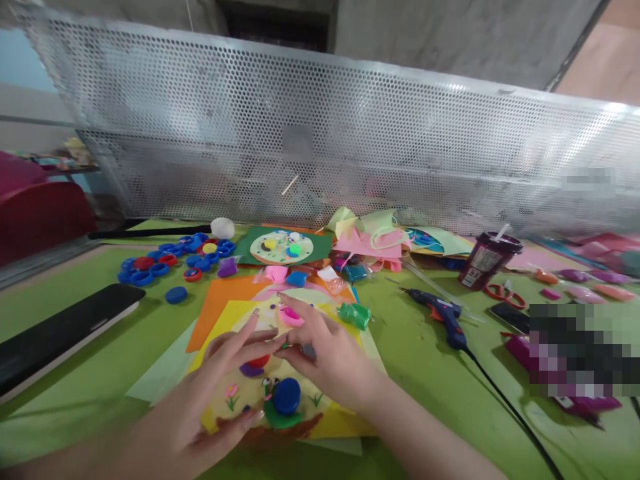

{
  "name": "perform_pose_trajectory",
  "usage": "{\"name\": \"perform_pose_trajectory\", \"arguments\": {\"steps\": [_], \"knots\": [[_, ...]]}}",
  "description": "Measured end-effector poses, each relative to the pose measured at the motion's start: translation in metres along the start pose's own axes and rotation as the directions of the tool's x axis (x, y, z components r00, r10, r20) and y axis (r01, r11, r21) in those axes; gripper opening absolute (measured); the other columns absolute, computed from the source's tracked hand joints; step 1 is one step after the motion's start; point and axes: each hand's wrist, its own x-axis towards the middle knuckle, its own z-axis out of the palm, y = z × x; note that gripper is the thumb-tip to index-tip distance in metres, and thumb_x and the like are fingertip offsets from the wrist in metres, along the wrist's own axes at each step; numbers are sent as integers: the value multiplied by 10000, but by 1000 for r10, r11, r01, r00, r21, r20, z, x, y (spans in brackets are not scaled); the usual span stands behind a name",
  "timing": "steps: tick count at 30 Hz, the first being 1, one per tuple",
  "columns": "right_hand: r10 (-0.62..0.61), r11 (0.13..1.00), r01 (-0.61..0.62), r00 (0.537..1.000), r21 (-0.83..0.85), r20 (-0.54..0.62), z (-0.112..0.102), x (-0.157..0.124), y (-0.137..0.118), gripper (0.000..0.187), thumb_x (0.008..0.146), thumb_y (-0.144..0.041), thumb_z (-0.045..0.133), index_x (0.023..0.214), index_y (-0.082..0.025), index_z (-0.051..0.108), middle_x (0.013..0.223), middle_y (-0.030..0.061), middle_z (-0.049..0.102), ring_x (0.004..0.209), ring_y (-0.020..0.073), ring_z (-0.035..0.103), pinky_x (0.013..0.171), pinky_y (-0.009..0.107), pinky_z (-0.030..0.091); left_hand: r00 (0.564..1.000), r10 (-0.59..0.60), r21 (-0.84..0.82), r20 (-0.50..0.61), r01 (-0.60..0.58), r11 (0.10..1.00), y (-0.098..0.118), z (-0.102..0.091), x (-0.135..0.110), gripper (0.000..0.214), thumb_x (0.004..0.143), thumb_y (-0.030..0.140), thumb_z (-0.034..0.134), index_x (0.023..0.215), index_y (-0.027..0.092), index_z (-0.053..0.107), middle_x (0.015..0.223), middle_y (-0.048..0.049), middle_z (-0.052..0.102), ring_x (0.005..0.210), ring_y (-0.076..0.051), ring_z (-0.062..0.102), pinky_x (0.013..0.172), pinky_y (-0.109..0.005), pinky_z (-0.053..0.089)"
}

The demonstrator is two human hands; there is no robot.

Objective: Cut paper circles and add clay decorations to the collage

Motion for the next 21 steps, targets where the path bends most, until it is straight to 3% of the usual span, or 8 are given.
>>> {"name": "perform_pose_trajectory", "arguments": {"steps": [5, 9, 12, 16, 21], "knots": [[-23, 999, 22, 1000, -48, -11, -4, -2, 3, 681, 761, -287, 678, 1323, -286, 295, 933, -7, 708, 956, 194, 626, 824, 343, 508, 1000, 4, -15, 14, -4, 1000, 6, -5, -2, 760, 789, 141, 497, 1427, 130, 85, 1294, -172, 545, 1146, -237, 550, 892, -400, 527], [-102, 994, 101, 994, -32, -28, -2, 1, -1, 830, 624, -386, 783, 1303, -251, 325, 936, 27, 694, 953, 227, 630, 848, 358, 486, 992, 7, -190, 127, 18, 982, 9, -5, -5, 883, 776, 121, 572, 1434, 183, -14, 1370, -150, 467, 1228, -243, 475, 961, -437, 467], [-135, 991, 136, 990, 8, -47, 3, 3, -10, 875, 549, -383, 826, 1272, -241, 355, 948, 36, 680, 978, 242, 620, 855, 350, 480, 985, 44, -321, 167, 12, 947, 9, -2, -4, 906, 790, 121, 588, 1431, 200, -47, 1406, -153, 418, 1239, -220, 462, 965, -387, 465], [-70, 996, 71, 997, 44, -26, 2, 4, -13, 921, 576, -393, 805, 1317, -235, 282, 925, 23, 667, 823, 204, 647, 730, 310, 514, 975, 104, -212, 199, -61, 975, 4, 1, -3, 867, 796, 219, 590, 1436, 181, 6, 1405, -181, 410, 1227, -253, 473, 924, -399, 501], [-28, 999, 29, 1000, -36, 9, -9, 5, -7, 859, 599, -414, 776, 1304, -248, 314, 1076, 70, 618, 815, 195, 622, 739, 329, 501, 991, 109, -28, 74, -108, 994, 6, 0, 1, 728, 809, 129, 473, 1422, 149, 80, 1253, -152, 582, 1178, -220, 524, 934, -387, 502]]}}
